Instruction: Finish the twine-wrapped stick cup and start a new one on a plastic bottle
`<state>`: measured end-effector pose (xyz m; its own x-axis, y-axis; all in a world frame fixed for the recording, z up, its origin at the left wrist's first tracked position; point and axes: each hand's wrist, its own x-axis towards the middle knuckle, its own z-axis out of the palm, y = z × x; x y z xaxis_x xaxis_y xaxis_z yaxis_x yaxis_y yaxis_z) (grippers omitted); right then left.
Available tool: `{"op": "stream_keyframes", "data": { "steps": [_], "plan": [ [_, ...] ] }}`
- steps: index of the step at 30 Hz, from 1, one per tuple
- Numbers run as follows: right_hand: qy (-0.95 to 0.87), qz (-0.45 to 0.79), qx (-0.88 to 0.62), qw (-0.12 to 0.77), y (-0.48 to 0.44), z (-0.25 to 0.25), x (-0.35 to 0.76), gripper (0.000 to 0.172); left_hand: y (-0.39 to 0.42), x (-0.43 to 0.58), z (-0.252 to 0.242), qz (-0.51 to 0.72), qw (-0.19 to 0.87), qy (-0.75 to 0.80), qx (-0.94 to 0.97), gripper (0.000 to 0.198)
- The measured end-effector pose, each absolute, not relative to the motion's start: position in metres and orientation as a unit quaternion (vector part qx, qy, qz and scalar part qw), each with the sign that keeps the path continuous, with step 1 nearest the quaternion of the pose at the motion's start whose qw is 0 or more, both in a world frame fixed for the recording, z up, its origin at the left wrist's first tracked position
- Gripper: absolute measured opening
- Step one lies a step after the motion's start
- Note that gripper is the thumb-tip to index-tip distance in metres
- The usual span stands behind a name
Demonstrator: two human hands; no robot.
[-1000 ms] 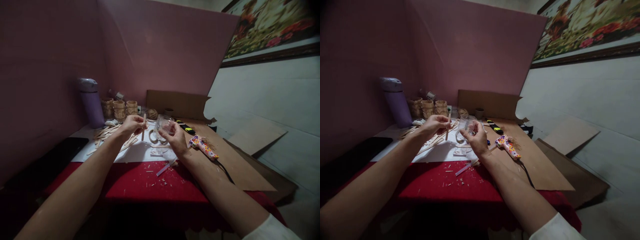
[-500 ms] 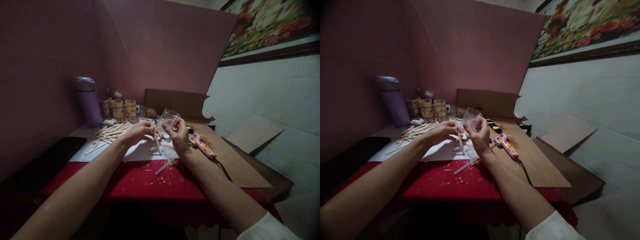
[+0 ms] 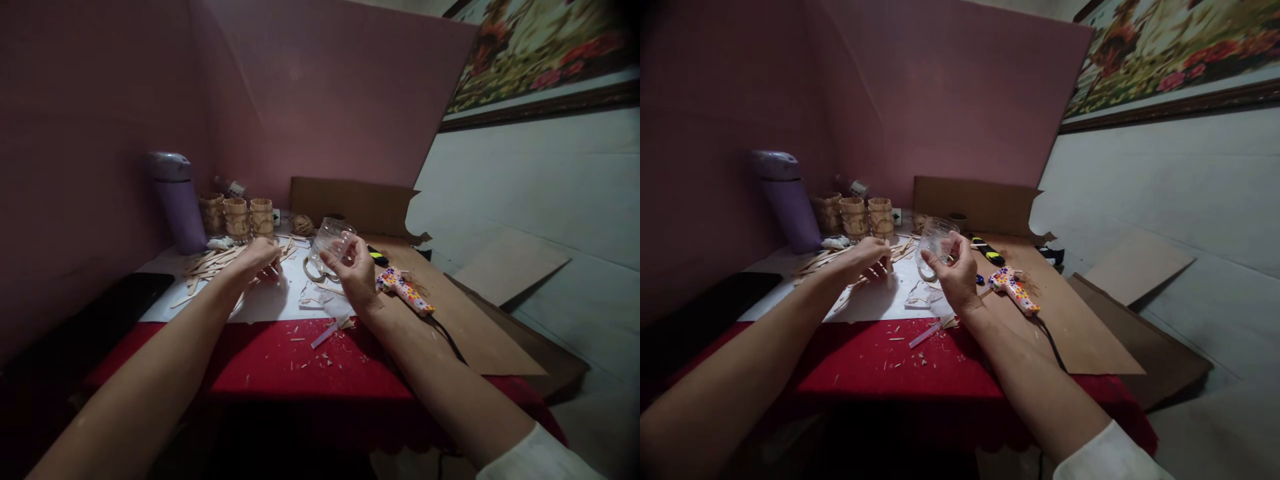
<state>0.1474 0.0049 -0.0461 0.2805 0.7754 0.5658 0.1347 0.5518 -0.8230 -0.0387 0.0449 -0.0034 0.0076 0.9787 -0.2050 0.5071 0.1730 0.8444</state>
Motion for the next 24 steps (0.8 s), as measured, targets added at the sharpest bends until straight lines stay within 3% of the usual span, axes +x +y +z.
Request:
{"op": "stream_keyframes", "data": {
  "steps": [4, 9, 16, 24],
  "plan": [
    [-0.564, 0.241, -0.411, 0.675, 0.004, -0.048, 0.146, 0.075, 0.047, -0.041, -0.006, 0.258, 0.432, 0.659, 0.559, 0.013],
    [-0.568, 0.237, -0.416, 0.669, 0.003, -0.048, 0.146, 0.076, 0.052, -0.047, -0.009, 0.325, 0.412, 0.654, 0.545, 0.018],
    [-0.576, 0.226, -0.417, 0.666, 0.001, -0.048, 0.145, 0.075, 0.042, -0.028, -0.015, 0.382, 0.589, 0.475, 0.531, 0.015],
    [-0.592, 0.236, -0.432, 0.639, 0.0, -0.046, 0.145, 0.078, 0.064, -0.033, -0.025, 0.524, 0.459, 0.477, 0.536, 0.022]
  ]
}}
